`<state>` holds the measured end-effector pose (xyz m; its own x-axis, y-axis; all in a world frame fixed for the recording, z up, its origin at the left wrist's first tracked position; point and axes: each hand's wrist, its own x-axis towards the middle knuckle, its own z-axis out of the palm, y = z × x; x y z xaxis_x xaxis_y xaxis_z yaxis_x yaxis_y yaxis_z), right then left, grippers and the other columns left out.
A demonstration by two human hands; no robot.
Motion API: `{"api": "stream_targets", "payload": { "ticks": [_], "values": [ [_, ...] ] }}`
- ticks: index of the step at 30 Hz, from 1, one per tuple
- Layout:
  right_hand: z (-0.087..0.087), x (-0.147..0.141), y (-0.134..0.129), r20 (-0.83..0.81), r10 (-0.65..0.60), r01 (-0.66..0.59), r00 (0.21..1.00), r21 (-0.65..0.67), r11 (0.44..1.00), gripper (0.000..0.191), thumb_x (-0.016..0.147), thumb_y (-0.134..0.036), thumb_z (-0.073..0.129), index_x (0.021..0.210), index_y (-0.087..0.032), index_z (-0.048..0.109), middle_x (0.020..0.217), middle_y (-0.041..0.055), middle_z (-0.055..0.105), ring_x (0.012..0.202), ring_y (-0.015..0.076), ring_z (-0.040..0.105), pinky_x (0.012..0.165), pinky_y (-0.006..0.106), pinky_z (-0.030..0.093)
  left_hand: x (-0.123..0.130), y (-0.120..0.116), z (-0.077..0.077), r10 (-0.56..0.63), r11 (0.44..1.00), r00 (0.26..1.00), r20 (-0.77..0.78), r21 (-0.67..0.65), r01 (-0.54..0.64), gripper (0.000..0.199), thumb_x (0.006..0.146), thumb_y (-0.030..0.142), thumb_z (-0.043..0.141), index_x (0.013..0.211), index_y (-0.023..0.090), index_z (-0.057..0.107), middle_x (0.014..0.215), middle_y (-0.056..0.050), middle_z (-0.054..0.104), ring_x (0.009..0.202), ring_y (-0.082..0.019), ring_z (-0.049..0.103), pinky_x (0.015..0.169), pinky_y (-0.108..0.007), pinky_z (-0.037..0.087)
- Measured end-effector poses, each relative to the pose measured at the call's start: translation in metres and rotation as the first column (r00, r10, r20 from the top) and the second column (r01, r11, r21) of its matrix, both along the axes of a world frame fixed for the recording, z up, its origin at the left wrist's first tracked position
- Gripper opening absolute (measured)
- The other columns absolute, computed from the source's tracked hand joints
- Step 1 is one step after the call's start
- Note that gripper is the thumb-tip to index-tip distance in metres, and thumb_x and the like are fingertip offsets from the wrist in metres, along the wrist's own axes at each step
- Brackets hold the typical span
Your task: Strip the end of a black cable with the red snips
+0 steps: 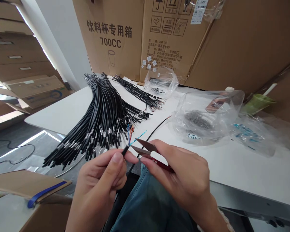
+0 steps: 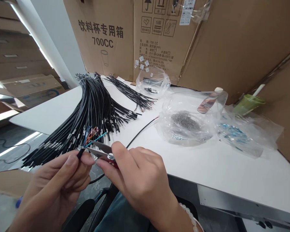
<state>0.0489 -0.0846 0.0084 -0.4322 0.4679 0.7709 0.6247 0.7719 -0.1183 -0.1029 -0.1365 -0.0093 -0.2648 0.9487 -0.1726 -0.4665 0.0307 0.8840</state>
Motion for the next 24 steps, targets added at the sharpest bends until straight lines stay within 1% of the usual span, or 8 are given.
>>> {"api": "stream_targets", "payload": {
  "ticks": [5,9,14,17,20,24],
  "values": [
    [0.0015,-0.0002,-0.0002,-0.003,0.004,-0.004,1.0,-0.009,1.0,0.034,0.1,-0.037,0.041,0.092,-0.014,0.066,0.067,-0.0001,0.071,0.048,0.0099,0.06,0.047,0.024,0.042,-0.0006,-0.0002,0.0006,-0.005,1.0,1.0,-0.018,0.006,0.005,0.03,0.072,0.043,0.077,0.065,0.015,0.068,0.05,0.005,0.036,0.046,-0.003,0.027,0.042,-0.014,0.026],
    [0.0027,-0.0006,-0.001,-0.014,0.012,-0.012,1.0,-0.006,1.0,0.034,0.099,-0.035,0.042,0.092,-0.012,0.066,0.067,0.0011,0.071,0.048,0.0105,0.06,0.047,0.025,0.043,0.0,0.0009,0.0002,0.014,1.0,1.0,-0.022,-0.008,-0.014,0.027,0.073,0.041,0.077,0.067,0.016,0.069,0.052,0.004,0.038,0.048,-0.004,0.029,0.044,-0.014,0.028],
    [0.0025,-0.0007,-0.0012,-0.008,0.01,-0.01,1.0,-0.023,1.0,0.035,0.099,-0.036,0.042,0.092,-0.013,0.067,0.067,0.0005,0.071,0.048,0.0104,0.061,0.048,0.024,0.042,0.0003,0.0007,-0.0022,0.026,1.0,1.0,-0.007,-0.006,-0.026,0.026,0.07,0.043,0.079,0.07,0.018,0.07,0.052,0.005,0.037,0.048,-0.005,0.029,0.043,-0.015,0.027],
    [0.0007,0.0,-0.0017,-0.024,0.009,-0.01,1.0,-0.02,1.0,0.033,0.098,-0.035,0.044,0.091,-0.012,0.067,0.068,0.0009,0.071,0.049,0.0106,0.06,0.049,0.024,0.042,-0.0007,-0.0011,-0.0026,0.021,1.0,1.0,-0.011,-0.007,-0.021,0.026,0.071,0.042,0.079,0.069,0.018,0.069,0.052,0.005,0.038,0.048,-0.005,0.03,0.044,-0.015,0.028],
    [-0.0009,0.0006,-0.0021,-0.041,0.008,-0.009,0.999,-0.019,1.0,0.032,0.098,-0.034,0.045,0.092,-0.011,0.067,0.07,0.0019,0.072,0.049,0.0109,0.061,0.049,0.025,0.043,-0.0018,-0.0018,-0.0022,0.01,1.0,1.0,-0.026,-0.011,-0.01,0.03,0.073,0.043,0.077,0.066,0.016,0.068,0.052,0.004,0.039,0.047,-0.004,0.028,0.043,-0.015,0.028],
    [-0.001,0.0001,-0.0021,-0.023,0.013,-0.013,1.0,-0.034,0.999,0.033,0.099,-0.034,0.044,0.092,-0.012,0.067,0.067,0.0008,0.071,0.049,0.0107,0.061,0.048,0.025,0.043,-0.0015,-0.0013,-0.0024,0.033,0.999,0.999,-0.038,-0.011,-0.033,0.026,0.072,0.042,0.078,0.069,0.017,0.069,0.052,0.004,0.039,0.049,-0.005,0.031,0.044,-0.015,0.027]
  ]
}}
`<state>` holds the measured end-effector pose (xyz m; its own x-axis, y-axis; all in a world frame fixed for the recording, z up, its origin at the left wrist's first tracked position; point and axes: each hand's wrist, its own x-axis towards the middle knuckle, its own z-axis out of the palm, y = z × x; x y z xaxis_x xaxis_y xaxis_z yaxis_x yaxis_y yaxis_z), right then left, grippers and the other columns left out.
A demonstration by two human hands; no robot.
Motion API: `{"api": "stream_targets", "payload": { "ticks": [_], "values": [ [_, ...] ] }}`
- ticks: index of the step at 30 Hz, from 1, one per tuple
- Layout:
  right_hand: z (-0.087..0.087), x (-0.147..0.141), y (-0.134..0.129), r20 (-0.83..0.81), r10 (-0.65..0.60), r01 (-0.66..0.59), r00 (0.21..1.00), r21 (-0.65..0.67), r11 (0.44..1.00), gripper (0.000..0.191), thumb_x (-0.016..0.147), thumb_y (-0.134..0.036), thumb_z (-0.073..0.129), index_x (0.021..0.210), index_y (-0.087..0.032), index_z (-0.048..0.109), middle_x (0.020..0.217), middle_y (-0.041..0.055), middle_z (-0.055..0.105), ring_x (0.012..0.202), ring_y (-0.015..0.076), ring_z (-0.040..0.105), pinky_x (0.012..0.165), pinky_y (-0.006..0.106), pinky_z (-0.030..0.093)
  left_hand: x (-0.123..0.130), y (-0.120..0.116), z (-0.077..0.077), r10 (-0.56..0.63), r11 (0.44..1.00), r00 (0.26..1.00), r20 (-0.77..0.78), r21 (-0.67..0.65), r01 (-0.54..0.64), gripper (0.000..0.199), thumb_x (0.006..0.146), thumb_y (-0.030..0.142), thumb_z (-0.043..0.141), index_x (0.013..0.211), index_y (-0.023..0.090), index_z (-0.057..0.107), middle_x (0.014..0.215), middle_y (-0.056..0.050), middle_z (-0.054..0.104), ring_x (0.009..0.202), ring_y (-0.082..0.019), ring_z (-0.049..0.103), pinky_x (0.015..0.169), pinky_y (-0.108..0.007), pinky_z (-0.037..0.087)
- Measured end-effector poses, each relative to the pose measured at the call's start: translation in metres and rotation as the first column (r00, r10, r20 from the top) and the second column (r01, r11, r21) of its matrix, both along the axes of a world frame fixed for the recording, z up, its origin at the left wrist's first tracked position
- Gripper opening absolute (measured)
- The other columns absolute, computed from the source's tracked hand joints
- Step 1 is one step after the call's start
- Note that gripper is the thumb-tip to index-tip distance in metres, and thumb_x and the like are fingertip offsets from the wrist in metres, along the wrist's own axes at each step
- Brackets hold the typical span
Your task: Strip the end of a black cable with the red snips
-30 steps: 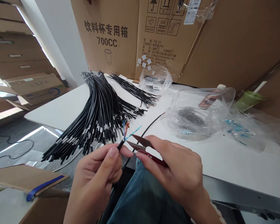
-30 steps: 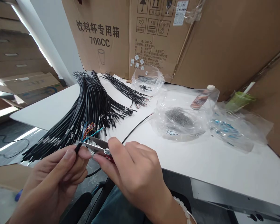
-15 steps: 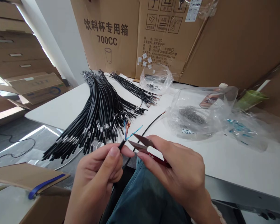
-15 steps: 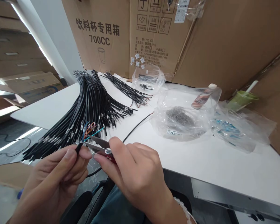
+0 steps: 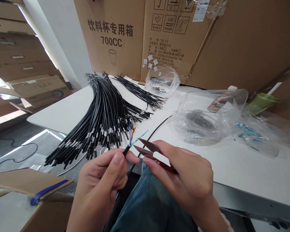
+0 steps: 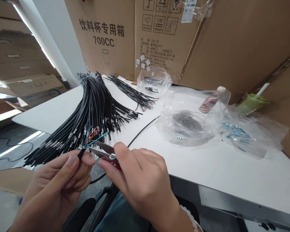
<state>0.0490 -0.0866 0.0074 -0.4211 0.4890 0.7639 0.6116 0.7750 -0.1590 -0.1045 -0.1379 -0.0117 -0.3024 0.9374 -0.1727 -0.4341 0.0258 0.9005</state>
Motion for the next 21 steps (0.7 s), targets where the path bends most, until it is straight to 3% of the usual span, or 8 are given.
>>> {"api": "stream_targets", "payload": {
  "ticks": [21],
  "values": [
    [0.0001,-0.0001,0.0,-0.016,-0.019,0.02,1.0,0.015,1.0,0.031,0.098,-0.036,0.045,0.092,-0.014,0.066,0.062,-0.0009,0.068,0.045,0.0103,0.057,0.047,0.024,0.041,0.0005,-0.0016,0.0003,-0.016,0.999,0.999,-0.04,-0.028,0.015,0.025,0.074,0.044,0.075,0.067,0.02,0.071,0.052,0.003,0.037,0.049,-0.006,0.025,0.044,-0.02,0.021]
  ]
}}
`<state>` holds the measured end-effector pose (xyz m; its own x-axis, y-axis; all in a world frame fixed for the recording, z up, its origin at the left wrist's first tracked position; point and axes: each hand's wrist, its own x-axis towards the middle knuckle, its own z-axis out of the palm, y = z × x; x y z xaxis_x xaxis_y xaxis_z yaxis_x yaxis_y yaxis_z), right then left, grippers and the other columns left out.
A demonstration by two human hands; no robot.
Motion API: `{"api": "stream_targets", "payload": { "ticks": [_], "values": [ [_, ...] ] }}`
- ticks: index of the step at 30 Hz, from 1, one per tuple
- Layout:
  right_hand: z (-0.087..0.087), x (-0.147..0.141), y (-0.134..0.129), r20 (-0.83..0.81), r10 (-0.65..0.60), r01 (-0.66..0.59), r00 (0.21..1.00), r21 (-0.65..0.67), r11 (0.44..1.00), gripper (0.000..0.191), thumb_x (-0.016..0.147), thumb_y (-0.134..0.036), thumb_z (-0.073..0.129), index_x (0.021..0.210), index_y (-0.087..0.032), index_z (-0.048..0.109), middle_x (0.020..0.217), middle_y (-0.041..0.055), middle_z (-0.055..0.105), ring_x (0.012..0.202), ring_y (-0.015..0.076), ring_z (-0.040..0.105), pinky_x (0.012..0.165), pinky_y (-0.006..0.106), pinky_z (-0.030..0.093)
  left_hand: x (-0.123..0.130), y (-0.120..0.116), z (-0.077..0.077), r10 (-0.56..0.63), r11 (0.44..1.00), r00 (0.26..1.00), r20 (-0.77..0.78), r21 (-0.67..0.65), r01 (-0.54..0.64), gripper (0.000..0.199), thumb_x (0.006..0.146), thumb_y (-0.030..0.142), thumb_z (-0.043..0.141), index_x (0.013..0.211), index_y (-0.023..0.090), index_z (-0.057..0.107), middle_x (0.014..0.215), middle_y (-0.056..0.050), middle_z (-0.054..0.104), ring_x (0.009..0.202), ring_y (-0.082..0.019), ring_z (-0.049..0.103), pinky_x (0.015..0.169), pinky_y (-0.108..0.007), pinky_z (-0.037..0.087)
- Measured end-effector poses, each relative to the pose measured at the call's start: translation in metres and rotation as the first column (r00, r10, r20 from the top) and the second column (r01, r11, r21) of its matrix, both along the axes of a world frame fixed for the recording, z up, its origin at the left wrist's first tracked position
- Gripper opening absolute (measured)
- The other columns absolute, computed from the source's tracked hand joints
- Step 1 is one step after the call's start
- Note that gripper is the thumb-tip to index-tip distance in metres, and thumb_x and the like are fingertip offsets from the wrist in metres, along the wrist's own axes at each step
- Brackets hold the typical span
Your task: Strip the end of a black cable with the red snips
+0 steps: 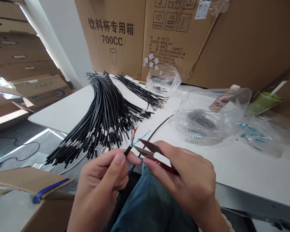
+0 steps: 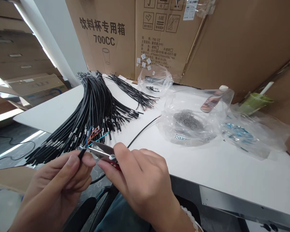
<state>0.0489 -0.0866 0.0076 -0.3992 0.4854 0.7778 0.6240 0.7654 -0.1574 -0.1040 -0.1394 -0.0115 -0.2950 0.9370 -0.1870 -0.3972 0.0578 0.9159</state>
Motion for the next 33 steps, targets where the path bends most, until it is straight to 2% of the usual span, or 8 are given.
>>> {"api": "stream_targets", "payload": {
  "ticks": [5,13,22,29,33],
  "values": [
    [0.0018,0.0006,-0.0001,0.003,0.004,-0.004,1.0,0.009,1.0,0.033,0.099,-0.035,0.044,0.089,-0.013,0.067,0.059,-0.0015,0.066,0.045,0.0096,0.056,0.047,0.023,0.04,0.0005,-0.0003,0.0015,-0.002,1.0,1.0,0.008,0.003,0.002,0.026,0.073,0.044,0.075,0.066,0.02,0.071,0.051,0.003,0.036,0.049,-0.006,0.023,0.044,-0.022,0.019],
    [0.0006,0.0,-0.0003,0.013,-0.004,0.004,1.0,0.001,1.0,0.034,0.099,-0.035,0.044,0.089,-0.013,0.068,0.063,-0.0002,0.068,0.046,0.0099,0.056,0.05,0.024,0.038,-0.0024,0.0016,-0.005,-0.038,0.999,0.999,0.005,0.012,0.038,0.029,0.071,0.051,0.075,0.066,0.023,0.07,0.052,0.005,0.032,0.048,-0.006,0.022,0.042,-0.018,0.02],
    [0.0015,-0.0007,0.0004,0.021,0.003,-0.003,1.0,0.007,1.0,0.036,0.099,-0.035,0.042,0.087,-0.013,0.067,0.058,-0.0014,0.064,0.045,0.0094,0.054,0.05,0.024,0.036,-0.0004,0.0033,-0.0017,-0.042,0.999,0.999,0.001,0.019,0.042,0.028,0.074,0.049,0.073,0.066,0.022,0.07,0.052,0.005,0.033,0.049,-0.006,0.025,0.043,-0.016,0.024],
    [-0.0003,-0.001,0.0021,0.058,-0.024,0.021,0.998,0.057,0.998,0.034,0.1,-0.035,0.041,0.09,-0.014,0.066,0.052,-0.0039,0.056,0.046,0.0101,0.05,0.05,0.026,0.033,-0.0034,-0.0016,-0.0035,-0.006,1.0,0.988,-0.155,-0.029,0.002,0.032,0.078,0.051,0.068,0.07,0.021,0.065,0.053,0.004,0.04,0.051,-0.006,0.032,0.045,-0.016,0.026],
    [-0.001,0.0002,0.0029,0.102,-0.045,0.032,0.994,0.119,0.992,0.03,0.099,-0.034,0.045,0.093,-0.014,0.066,0.052,-0.004,0.055,0.044,0.0109,0.047,0.051,0.027,0.033,-0.0029,-0.0022,-0.0015,-0.004,0.999,0.977,-0.214,-0.032,-0.003,0.032,0.08,0.05,0.066,0.071,0.019,0.066,0.053,0.004,0.039,0.05,-0.006,0.029,0.044,-0.016,0.026]
  ]
}}
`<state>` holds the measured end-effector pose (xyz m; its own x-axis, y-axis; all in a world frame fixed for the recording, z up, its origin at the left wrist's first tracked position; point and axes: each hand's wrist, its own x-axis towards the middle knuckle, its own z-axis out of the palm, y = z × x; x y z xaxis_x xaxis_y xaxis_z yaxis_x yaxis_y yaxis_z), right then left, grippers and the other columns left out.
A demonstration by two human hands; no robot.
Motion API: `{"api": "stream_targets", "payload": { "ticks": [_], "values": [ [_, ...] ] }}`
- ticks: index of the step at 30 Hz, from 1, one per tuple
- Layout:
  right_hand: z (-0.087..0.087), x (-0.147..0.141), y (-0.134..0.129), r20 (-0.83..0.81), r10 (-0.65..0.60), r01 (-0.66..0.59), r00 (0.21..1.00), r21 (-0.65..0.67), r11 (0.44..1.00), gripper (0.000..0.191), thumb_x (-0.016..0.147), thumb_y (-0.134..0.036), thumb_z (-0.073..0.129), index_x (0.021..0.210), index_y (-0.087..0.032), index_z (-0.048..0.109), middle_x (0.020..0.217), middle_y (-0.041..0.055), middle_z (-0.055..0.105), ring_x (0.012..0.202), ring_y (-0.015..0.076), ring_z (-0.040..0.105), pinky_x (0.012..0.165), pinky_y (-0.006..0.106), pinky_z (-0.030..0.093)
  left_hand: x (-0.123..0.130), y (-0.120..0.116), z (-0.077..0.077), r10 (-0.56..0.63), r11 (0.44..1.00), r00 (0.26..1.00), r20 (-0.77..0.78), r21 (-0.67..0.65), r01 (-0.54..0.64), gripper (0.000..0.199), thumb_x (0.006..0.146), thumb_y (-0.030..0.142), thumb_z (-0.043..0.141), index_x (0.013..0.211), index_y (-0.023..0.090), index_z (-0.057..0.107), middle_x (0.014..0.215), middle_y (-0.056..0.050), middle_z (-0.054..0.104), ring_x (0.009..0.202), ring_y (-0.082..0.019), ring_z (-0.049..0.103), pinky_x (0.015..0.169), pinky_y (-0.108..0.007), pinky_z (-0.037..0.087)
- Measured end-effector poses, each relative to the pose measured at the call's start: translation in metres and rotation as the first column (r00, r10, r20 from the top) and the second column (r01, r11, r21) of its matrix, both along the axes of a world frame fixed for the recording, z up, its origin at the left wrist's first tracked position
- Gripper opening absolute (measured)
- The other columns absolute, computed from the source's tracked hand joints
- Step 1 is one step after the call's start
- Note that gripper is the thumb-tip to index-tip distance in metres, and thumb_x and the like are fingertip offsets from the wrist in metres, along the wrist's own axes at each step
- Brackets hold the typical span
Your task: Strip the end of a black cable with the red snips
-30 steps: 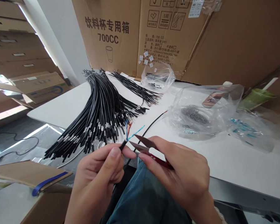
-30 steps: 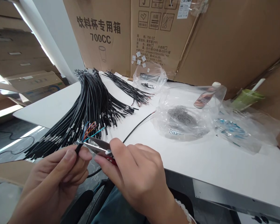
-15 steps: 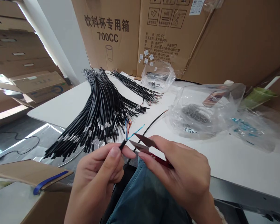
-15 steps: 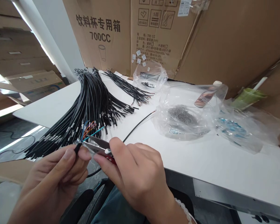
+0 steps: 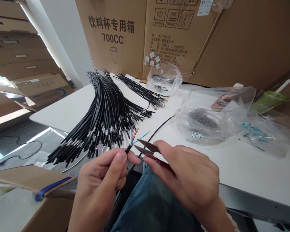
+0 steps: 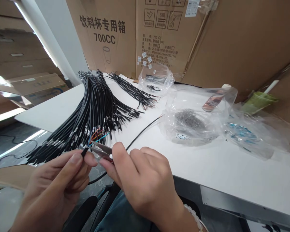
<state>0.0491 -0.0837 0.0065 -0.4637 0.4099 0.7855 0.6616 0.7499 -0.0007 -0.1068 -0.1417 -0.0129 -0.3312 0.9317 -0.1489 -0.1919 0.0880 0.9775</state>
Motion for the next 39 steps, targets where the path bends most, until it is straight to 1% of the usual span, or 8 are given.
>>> {"api": "stream_targets", "payload": {
  "ticks": [5,9,18,21,24,28,34,39],
  "values": [
    [0.002,0.002,0.001,0.03,0.009,-0.01,1.0,0.02,1.0,0.025,0.097,-0.03,0.049,0.093,-0.012,0.066,0.053,-0.0031,0.057,0.045,0.0114,0.048,0.052,0.028,0.034,0.0,0.001,-0.001,0.015,0.999,0.998,-0.065,0.041,-0.012,0.033,0.082,0.05,0.064,0.071,0.018,0.067,0.051,0.005,0.035,0.046,-0.005,0.027,0.041,-0.016,0.025],
    [0.004,0.003,0.001,0.04,0.014,-0.016,0.999,0.041,0.999,0.024,0.097,-0.029,0.05,0.094,-0.011,0.066,0.055,-0.0018,0.06,0.046,0.0112,0.05,0.051,0.028,0.034,0.001,0.001,-0.003,0.018,1.0,0.998,-0.063,0.011,-0.017,0.034,0.082,0.051,0.064,0.072,0.018,0.067,0.051,0.005,0.034,0.047,-0.006,0.027,0.041,-0.017,0.024],
    [0.004,0.004,-0.002,0.038,0.053,-0.053,0.998,0.002,0.999,0.026,0.098,-0.03,0.047,0.092,-0.013,0.066,0.051,-0.004,0.055,0.044,0.0109,0.049,0.051,0.026,0.035,0.001,0.0,-0.004,0.043,0.999,0.997,-0.059,0.018,-0.042,0.033,0.082,0.051,0.064,0.07,0.02,0.065,0.052,0.005,0.035,0.048,-0.007,0.027,0.042,-0.017,0.025],
    [0.006,0.007,-0.001,0.03,-0.002,0.002,1.0,0.007,1.0,0.029,0.098,-0.035,0.046,0.091,-0.015,0.067,0.048,-0.0055,0.049,0.043,0.0107,0.045,0.049,0.027,0.032,0.002,-0.001,-0.005,0.048,0.998,0.997,-0.062,0.033,-0.046,0.029,0.084,0.049,0.062,0.075,0.021,0.067,0.053,0.004,0.036,0.05,-0.007,0.03,0.044,-0.017,0.026],
    [0.009,0.011,0.0,0.021,-0.043,0.043,0.999,0.007,0.999,0.031,0.098,-0.038,0.046,0.089,-0.016,0.066,0.047,-0.0058,0.048,0.043,0.0106,0.044,0.048,0.028,0.03,0.002,-0.002,-0.005,0.054,0.998,0.996,-0.075,0.026,-0.052,0.031,0.084,0.048,0.062,0.072,0.02,0.066,0.055,0.003,0.04,0.051,-0.007,0.031,0.045,-0.017,0.026],
    [0.007,0.01,0.0,0.016,0.001,-0.001,1.0,-0.015,1.0,0.025,0.098,-0.034,0.048,0.095,-0.016,0.065,0.052,-0.005,0.054,0.046,0.0107,0.047,0.052,0.027,0.033,0.001,-0.003,-0.006,0.046,0.999,0.997,-0.061,0.008,-0.046,0.032,0.084,0.047,0.063,0.071,0.017,0.065,0.06,0.001,0.05,0.05,-0.006,0.03,0.044,-0.018,0.026],
    [0.002,0.007,-0.002,-0.003,0.008,-0.008,1.0,-0.021,1.0,0.024,0.098,-0.033,0.048,0.096,-0.016,0.064,0.054,-0.0047,0.055,0.047,0.0111,0.046,0.054,0.027,0.033,0.002,-0.004,-0.004,0.029,0.999,0.999,-0.028,0.04,-0.028,0.029,0.083,0.047,0.064,0.075,0.02,0.068,0.054,0.004,0.038,0.049,-0.007,0.031,0.043,-0.017,0.025],
    [0.005,0.008,-0.001,0.009,0.005,-0.005,1.0,-0.032,0.999,0.025,0.097,-0.035,0.049,0.094,-0.016,0.065,0.053,-0.0047,0.055,0.046,0.011,0.047,0.053,0.027,0.034,0.004,-0.003,0.001,0.032,0.999,0.999,-0.005,-0.015,-0.032,0.034,0.079,0.052,0.066,0.08,0.019,0.071,0.052,0.006,0.033,0.046,-0.005,0.026,0.04,-0.016,0.024]
  ]
}}
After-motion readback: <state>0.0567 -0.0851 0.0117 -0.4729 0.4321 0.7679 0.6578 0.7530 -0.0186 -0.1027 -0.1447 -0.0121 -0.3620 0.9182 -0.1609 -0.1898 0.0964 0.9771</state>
